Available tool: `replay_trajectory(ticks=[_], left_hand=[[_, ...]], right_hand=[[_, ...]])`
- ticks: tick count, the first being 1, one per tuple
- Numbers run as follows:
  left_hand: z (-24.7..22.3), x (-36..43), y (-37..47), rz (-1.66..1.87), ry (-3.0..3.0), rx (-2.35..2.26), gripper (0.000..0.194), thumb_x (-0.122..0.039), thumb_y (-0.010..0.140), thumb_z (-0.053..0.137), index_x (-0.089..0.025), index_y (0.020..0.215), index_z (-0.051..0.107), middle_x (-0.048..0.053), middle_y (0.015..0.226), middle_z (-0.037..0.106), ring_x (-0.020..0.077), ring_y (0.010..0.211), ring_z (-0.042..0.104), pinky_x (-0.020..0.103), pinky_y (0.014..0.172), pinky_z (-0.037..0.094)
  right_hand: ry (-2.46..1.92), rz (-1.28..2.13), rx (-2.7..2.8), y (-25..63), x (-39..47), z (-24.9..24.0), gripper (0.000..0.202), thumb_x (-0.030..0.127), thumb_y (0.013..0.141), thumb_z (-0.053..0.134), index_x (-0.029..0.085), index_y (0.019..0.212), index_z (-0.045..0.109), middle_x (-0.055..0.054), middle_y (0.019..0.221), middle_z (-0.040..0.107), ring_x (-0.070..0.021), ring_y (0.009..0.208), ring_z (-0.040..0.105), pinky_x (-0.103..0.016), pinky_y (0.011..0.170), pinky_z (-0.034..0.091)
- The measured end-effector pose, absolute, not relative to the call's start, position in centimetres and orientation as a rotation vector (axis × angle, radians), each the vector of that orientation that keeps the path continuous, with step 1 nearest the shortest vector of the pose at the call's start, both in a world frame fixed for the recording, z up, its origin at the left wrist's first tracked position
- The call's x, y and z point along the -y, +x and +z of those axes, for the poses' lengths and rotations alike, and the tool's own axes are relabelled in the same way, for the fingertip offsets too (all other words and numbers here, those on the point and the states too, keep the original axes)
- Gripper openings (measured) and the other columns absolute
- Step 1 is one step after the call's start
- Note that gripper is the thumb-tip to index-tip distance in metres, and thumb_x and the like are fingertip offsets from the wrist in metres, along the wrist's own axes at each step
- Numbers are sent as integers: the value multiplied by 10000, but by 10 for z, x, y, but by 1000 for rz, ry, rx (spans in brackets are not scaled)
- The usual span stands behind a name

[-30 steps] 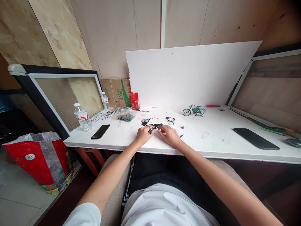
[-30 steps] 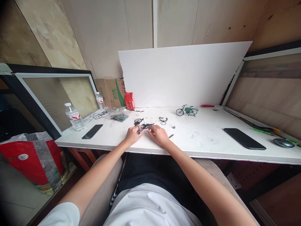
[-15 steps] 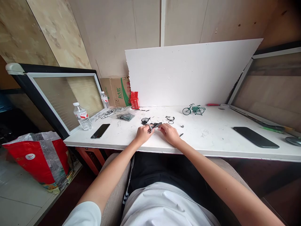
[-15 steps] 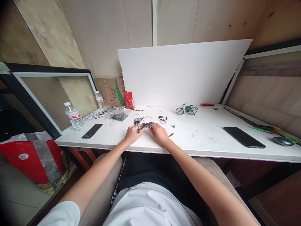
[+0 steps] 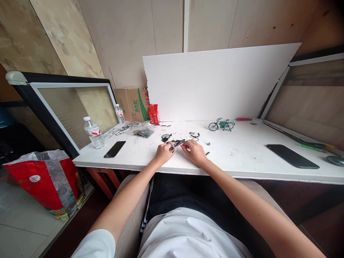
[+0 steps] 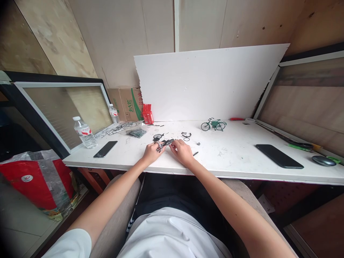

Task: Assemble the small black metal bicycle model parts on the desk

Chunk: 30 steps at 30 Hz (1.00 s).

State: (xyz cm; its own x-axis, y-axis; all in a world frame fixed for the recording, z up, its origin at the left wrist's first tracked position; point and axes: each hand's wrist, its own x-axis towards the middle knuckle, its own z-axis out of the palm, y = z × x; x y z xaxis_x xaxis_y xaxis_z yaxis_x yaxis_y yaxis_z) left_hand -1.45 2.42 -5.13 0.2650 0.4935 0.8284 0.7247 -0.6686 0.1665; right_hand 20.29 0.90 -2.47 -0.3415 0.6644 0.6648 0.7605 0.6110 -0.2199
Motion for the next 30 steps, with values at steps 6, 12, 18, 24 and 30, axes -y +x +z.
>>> replay_trajectory(ticks=[6,12,18,24,30], left_hand=[[-50,-23,-14,-1303,-2296,1167,96,-265,938,719,-197,998,750,81,913,808,219,791,767,289,746,584],[-51,-23,-14,-1280,-2293,1178,85,-237,922,725,-202,996,747,78,911,803,218,789,761,286,735,580],[-49,-22,-14,-1285,-2275,1162,72,-222,919,719,-178,972,739,77,874,792,210,770,754,275,715,564],[-52,-25,-14,-1295,-2237,1174,122,-244,922,721,-173,1017,749,73,851,792,206,740,748,275,700,562],[-52,-24,-14,-1260,-2278,1173,121,-236,917,726,-189,1025,749,83,915,808,221,784,764,286,723,576]], right_hand=[[-1133,-169,2144,204,-13,-27,298,360,1089,488,206,859,597,-72,892,683,-187,763,583,-290,621,329],[-1202,-132,2197,204,-14,-28,347,374,1103,455,203,843,607,-65,878,689,-171,706,564,-289,627,310],[-1206,-87,2226,203,-8,-23,356,380,1105,429,202,883,641,-63,862,703,-166,696,582,-282,630,322],[-1170,-98,2112,204,-6,-23,229,413,1034,566,206,1014,662,-61,910,736,-184,781,636,-278,642,351],[-1145,-105,2105,204,-9,-25,139,314,1000,594,206,933,651,-56,899,723,-178,761,617,-277,647,351]])
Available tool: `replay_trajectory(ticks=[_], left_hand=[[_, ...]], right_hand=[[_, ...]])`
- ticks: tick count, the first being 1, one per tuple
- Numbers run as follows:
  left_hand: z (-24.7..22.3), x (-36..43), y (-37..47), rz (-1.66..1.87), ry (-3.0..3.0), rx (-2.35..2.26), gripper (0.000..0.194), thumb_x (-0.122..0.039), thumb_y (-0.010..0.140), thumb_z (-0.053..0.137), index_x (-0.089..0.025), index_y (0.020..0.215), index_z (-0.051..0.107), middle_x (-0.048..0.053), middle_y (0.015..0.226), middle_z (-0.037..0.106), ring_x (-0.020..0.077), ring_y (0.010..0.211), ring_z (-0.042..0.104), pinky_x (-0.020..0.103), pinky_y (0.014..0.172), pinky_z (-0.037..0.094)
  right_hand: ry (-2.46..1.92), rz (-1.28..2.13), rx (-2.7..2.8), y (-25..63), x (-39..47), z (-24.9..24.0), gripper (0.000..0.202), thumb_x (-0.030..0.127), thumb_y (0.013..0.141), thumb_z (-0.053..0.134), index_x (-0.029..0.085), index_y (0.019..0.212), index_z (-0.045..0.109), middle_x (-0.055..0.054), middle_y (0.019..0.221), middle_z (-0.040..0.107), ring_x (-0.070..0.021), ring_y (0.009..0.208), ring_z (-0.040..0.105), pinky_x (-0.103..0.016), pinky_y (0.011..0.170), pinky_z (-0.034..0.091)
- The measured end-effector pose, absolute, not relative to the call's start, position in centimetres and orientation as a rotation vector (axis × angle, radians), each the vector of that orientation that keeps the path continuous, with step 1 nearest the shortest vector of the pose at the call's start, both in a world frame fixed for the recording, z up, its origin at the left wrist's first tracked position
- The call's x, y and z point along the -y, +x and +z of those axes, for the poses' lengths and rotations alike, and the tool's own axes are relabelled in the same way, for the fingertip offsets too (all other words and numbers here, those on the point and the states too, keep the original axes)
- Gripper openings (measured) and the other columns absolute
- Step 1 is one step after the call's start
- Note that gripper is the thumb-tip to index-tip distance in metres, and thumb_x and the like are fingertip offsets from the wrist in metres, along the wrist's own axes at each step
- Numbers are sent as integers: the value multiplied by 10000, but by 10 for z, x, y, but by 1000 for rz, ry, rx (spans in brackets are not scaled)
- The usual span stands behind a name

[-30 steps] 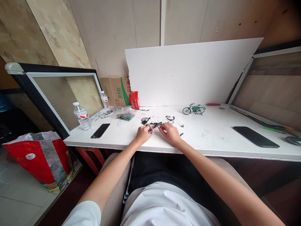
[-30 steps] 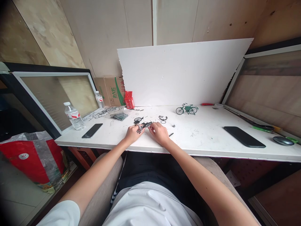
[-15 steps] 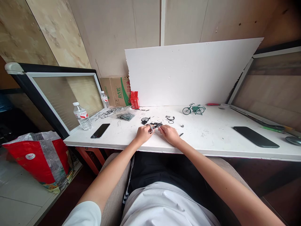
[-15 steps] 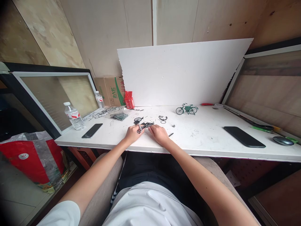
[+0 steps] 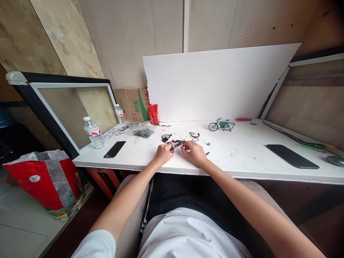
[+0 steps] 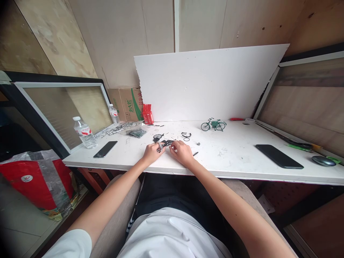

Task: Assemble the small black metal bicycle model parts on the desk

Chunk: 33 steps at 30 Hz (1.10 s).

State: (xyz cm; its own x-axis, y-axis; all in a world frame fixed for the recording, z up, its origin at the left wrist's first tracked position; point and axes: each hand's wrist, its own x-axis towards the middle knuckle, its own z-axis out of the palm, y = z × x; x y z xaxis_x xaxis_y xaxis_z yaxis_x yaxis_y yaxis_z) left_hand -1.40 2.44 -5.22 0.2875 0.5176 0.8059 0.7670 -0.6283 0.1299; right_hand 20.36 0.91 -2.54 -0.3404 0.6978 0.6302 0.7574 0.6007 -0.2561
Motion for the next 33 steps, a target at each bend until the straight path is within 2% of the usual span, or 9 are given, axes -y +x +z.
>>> replay_trajectory(ticks=[11,22,26,33], left_hand=[[-52,-24,-14,-1194,-2278,1250,47,-234,888,758,-192,884,738,90,837,792,226,741,753,287,702,566],[-51,-23,-15,-1249,-2311,1208,115,-229,899,741,-196,1009,748,89,957,813,239,852,783,301,777,605],[-49,-21,-13,-1250,-2353,1187,87,-208,897,729,-200,983,742,92,991,814,244,892,787,318,815,619],[-49,-20,-13,-1264,-2350,1187,71,-208,906,720,-196,973,740,95,1001,813,248,912,790,328,837,627]], right_hand=[[-1232,-96,2196,204,-10,-24,299,331,1061,500,201,833,643,-63,822,711,-168,656,575,-285,615,299],[-1205,-24,2237,204,-10,-25,368,374,1092,449,205,842,658,-62,790,734,-180,662,619,-277,634,342],[-1232,-55,2175,204,-7,-23,339,443,1055,522,209,873,686,-52,811,741,-177,673,630,-281,615,335],[-1158,-26,2149,206,-6,-21,265,443,982,635,204,888,702,-58,873,741,-176,755,648,-267,675,397]])
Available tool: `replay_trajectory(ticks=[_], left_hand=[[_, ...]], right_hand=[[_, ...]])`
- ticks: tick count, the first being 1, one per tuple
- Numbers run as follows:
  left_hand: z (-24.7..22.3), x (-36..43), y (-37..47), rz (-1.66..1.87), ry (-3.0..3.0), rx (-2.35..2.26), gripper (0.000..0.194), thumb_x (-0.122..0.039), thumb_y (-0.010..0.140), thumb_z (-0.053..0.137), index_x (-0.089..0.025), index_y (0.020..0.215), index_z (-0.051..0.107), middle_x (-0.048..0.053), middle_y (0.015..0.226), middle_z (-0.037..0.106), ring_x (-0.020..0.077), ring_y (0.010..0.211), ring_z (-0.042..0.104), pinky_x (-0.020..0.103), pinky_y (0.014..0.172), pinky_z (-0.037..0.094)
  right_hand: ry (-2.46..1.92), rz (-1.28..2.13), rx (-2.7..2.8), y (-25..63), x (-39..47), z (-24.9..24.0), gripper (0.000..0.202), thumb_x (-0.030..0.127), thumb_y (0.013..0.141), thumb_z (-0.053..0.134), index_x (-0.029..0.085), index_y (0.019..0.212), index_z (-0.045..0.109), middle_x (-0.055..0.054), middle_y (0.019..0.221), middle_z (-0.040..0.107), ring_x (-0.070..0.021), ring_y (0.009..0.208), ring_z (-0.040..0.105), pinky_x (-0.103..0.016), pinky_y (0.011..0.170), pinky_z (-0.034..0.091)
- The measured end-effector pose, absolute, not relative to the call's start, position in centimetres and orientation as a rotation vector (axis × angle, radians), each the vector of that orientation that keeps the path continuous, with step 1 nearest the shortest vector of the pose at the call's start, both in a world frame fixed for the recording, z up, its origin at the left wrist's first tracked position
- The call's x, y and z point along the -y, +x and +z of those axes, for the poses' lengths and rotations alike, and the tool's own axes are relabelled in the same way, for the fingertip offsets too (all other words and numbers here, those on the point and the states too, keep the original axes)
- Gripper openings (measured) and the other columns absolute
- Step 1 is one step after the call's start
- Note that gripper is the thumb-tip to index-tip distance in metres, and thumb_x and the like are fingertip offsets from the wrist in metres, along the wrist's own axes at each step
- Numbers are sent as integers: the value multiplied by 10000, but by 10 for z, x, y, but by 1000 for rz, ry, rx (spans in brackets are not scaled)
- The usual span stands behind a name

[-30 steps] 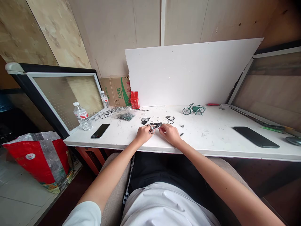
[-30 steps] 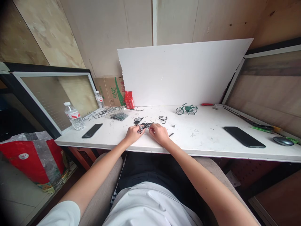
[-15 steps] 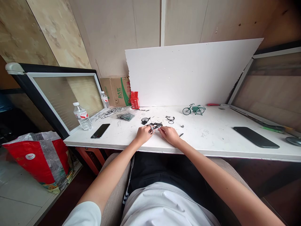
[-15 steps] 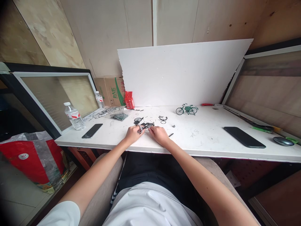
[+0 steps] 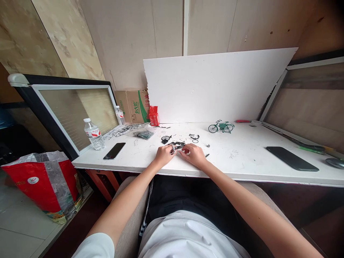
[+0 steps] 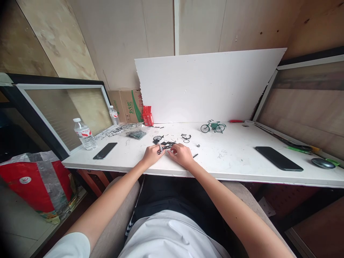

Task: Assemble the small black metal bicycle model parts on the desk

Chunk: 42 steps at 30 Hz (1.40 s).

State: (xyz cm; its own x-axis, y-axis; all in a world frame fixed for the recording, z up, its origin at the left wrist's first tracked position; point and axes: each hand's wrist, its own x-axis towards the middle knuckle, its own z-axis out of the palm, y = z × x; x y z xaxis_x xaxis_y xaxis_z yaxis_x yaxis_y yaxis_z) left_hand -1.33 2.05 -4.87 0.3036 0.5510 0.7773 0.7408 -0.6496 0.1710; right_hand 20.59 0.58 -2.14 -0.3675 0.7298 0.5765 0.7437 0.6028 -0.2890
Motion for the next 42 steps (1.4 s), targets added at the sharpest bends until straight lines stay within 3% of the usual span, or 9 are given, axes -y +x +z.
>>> replay_trajectory(ticks=[14,33,42], left_hand=[[-49,-22,-14,-1274,-2332,1184,106,-227,911,728,-185,1007,742,98,1020,816,262,909,791,335,798,619],[-51,-22,-14,-1271,-2331,1202,91,-241,904,740,-203,987,741,89,992,812,248,893,784,321,804,612],[-50,-22,-13,-1282,-2355,1159,96,-225,915,711,-187,997,743,100,993,813,259,897,788,338,818,618]], right_hand=[[-1130,-81,2229,206,-7,-23,303,393,1042,541,204,816,609,-59,827,682,-170,700,580,-268,631,354],[-1146,-56,2306,205,-8,-22,379,335,1074,478,198,781,677,-71,799,717,-181,694,615,-271,669,370],[-1171,-87,2284,204,-5,-20,378,332,1055,490,201,738,647,-63,769,692,-169,674,580,-280,624,322]])
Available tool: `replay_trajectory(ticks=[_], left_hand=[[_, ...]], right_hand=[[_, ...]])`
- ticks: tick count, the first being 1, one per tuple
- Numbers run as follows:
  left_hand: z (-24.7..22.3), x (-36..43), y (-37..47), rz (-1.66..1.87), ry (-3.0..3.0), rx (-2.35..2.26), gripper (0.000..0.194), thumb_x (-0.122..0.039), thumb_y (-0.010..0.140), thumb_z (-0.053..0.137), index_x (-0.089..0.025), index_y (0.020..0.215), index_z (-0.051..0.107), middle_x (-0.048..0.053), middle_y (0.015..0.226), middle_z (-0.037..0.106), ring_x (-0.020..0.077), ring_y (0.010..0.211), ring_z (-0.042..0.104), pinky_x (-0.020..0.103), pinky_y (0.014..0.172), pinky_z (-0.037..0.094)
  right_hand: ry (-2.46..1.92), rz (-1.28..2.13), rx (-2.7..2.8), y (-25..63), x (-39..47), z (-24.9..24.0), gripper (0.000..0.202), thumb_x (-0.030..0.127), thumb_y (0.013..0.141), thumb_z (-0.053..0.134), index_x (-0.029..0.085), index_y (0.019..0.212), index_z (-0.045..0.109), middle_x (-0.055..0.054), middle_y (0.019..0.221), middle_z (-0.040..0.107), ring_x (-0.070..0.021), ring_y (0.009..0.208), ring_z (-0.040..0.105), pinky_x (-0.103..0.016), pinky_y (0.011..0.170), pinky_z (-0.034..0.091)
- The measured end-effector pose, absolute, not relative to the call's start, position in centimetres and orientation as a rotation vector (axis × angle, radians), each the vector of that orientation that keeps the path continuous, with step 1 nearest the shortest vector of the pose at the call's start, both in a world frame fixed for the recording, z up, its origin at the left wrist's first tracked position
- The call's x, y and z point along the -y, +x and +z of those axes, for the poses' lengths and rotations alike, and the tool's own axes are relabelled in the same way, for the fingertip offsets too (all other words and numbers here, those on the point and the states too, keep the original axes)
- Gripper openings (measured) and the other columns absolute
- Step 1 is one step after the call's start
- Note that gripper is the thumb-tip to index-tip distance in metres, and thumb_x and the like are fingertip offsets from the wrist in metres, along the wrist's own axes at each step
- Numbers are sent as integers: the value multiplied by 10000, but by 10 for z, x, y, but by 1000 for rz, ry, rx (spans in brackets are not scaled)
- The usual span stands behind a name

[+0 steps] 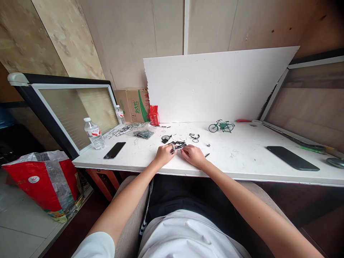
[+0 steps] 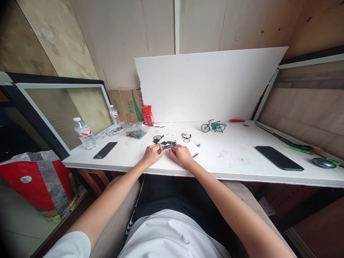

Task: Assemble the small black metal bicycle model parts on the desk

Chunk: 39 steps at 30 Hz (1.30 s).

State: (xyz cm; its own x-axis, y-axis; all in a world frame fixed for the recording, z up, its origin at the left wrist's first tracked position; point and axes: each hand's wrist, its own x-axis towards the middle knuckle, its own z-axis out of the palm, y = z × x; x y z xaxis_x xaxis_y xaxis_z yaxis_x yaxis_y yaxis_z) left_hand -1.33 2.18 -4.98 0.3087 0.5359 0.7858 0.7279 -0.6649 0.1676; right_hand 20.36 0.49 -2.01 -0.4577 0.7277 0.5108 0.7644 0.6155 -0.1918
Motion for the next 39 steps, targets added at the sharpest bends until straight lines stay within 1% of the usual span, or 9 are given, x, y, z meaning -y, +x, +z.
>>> replay_trajectory(ticks=[3,7,10,14,17,21,28,34,39], left_hand=[[-51,-22,-14,-1273,-2348,1187,88,-217,902,724,-184,981,748,108,985,814,265,890,790,348,829,621],[-51,-23,-14,-1228,-2355,1233,98,-192,879,745,-198,976,756,101,993,814,258,896,788,341,836,624],[-51,-23,-14,-1205,-2353,1237,104,-184,879,746,-200,982,761,95,987,813,250,899,784,330,833,622],[-50,-22,-13,-1167,-2346,1237,84,-185,883,743,-206,960,769,84,928,803,234,868,772,305,804,609],[-49,-21,-12,-1067,-2361,1248,55,-200,900,725,-194,929,771,87,894,789,228,826,760,295,756,588],[-47,-19,-12,-951,-2381,1277,85,-216,923,700,-170,903,768,93,876,778,228,797,748,298,728,562],[-48,-20,-12,-1038,-2366,1320,42,-211,897,731,-186,886,763,85,861,769,211,776,729,274,724,546],[-51,-22,-11,-1142,-2380,1293,34,-225,893,744,-200,892,768,77,853,770,211,782,735,271,735,564],[-50,-21,-11,-1172,-2401,1278,29,-206,885,754,-206,911,768,79,911,786,212,817,746,278,766,579]], right_hand=[[-1192,-97,2238,204,-6,-21,338,346,1037,519,206,763,659,-62,769,691,-181,723,599,-280,617,313],[-1202,-32,2126,206,-10,-24,245,390,998,600,211,853,685,-53,832,715,-186,759,626,-276,646,367],[-1179,-10,2080,207,-13,-27,236,397,983,624,209,851,678,-53,860,723,-187,780,638,-279,669,397],[-1183,5,2072,208,-15,-28,213,368,967,636,205,832,667,-52,849,725,-186,755,631,-283,657,396],[-1181,132,2071,210,-16,-27,220,362,955,641,202,806,667,-54,842,743,-183,725,632,-282,643,402],[-1120,352,2050,212,-19,-26,229,370,946,639,197,805,692,-52,816,760,-185,709,646,-282,654,434],[-996,531,2027,215,-22,-29,298,433,944,621,190,793,705,-47,786,748,-182,691,628,-285,654,445],[-1014,560,1979,215,-24,-31,320,422,914,618,185,703,648,-22,687,672,-158,644,548,-271,613,396],[-1010,504,2056,213,-20,-28,437,461,983,523,190,645,583,4,604,569,-133,575,414,-275,572,327]])
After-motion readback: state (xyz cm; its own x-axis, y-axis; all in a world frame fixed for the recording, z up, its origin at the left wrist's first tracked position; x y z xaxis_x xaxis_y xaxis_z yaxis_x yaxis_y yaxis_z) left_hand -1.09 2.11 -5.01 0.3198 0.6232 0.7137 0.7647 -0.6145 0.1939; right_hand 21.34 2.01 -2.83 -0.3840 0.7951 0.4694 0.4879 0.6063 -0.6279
